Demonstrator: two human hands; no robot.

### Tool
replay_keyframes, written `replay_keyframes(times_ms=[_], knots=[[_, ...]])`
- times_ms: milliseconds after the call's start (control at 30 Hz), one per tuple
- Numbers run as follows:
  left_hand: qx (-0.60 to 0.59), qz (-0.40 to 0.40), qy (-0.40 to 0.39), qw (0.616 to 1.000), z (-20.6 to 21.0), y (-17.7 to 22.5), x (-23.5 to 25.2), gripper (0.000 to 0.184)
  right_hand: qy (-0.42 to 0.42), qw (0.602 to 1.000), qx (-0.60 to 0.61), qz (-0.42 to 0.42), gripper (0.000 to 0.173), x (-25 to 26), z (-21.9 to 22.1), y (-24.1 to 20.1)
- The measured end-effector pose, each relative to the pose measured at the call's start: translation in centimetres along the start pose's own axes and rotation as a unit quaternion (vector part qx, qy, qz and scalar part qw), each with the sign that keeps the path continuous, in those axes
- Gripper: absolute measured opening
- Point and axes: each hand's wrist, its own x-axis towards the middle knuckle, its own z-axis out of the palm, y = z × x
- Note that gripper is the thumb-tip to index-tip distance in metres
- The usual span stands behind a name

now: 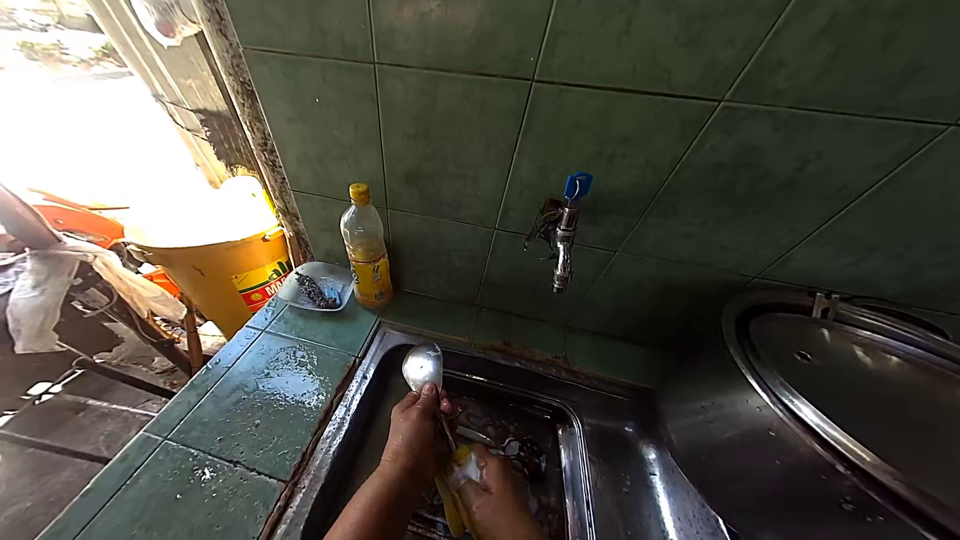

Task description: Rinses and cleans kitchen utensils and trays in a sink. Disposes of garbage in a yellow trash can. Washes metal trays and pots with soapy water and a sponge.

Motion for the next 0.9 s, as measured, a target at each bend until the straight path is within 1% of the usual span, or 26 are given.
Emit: replay_keyframes(times_ms=[67,100,133,200,267,333,433,500,633,767,833,900], knots=[[-0.046,0.005,0.062,0.997,0.5,0.0,-0.1,0.026,0.004,0.992,-0.125,0.001,0.033,-0.3,0.7,-0.7],[-0.067,0.006,0.087,0.994,0.5,0.1,0.1,0.023,0.006,0.989,-0.148,-0.009,0.035,-0.4,1.1,-0.8],[-0.087,0.004,0.106,0.991,0.4,0.2,0.3,0.021,0.018,0.990,-0.138,-0.036,0.036,-0.3,1.4,-0.3],[-0.121,-0.005,0.133,0.984,-0.1,0.3,0.7,0.020,0.034,0.994,-0.056,-0.090,0.035,-0.2,1.6,1.0],[-0.149,-0.003,0.138,0.979,-0.7,0.5,0.9,0.020,0.042,0.993,0.016,-0.109,0.037,-0.3,1.6,1.5],[-0.156,0.011,0.122,0.980,-0.8,0.6,0.5,0.020,0.078,0.990,0.034,-0.110,0.039,-0.4,1.7,1.6],[-0.128,0.054,0.087,0.986,-0.7,0.0,-0.7,0.022,0.139,0.982,0.050,-0.115,0.035,-0.5,1.6,2.0],[-0.111,0.084,0.084,0.987,-1.0,-0.4,-1.1,0.025,0.154,0.979,0.065,-0.118,0.030,-0.6,1.4,2.3],[-0.102,0.114,0.121,0.981,-0.8,0.5,-1.0,0.026,0.119,0.984,0.068,-0.116,0.028,-2.1,2.7,1.2],[-0.093,0.110,0.128,0.981,-0.9,2.2,-0.3,0.028,0.134,0.980,0.033,-0.141,0.026,-2.7,3.3,0.5],[-0.029,0.138,0.108,0.984,-2.2,3.6,0.9,0.029,0.123,0.984,0.015,-0.127,0.025,-3.3,2.8,1.1],[0.070,0.181,0.097,0.976,-4.3,5.6,2.2,0.027,0.099,0.990,-0.001,-0.099,0.027,-3.9,1.7,2.7]])
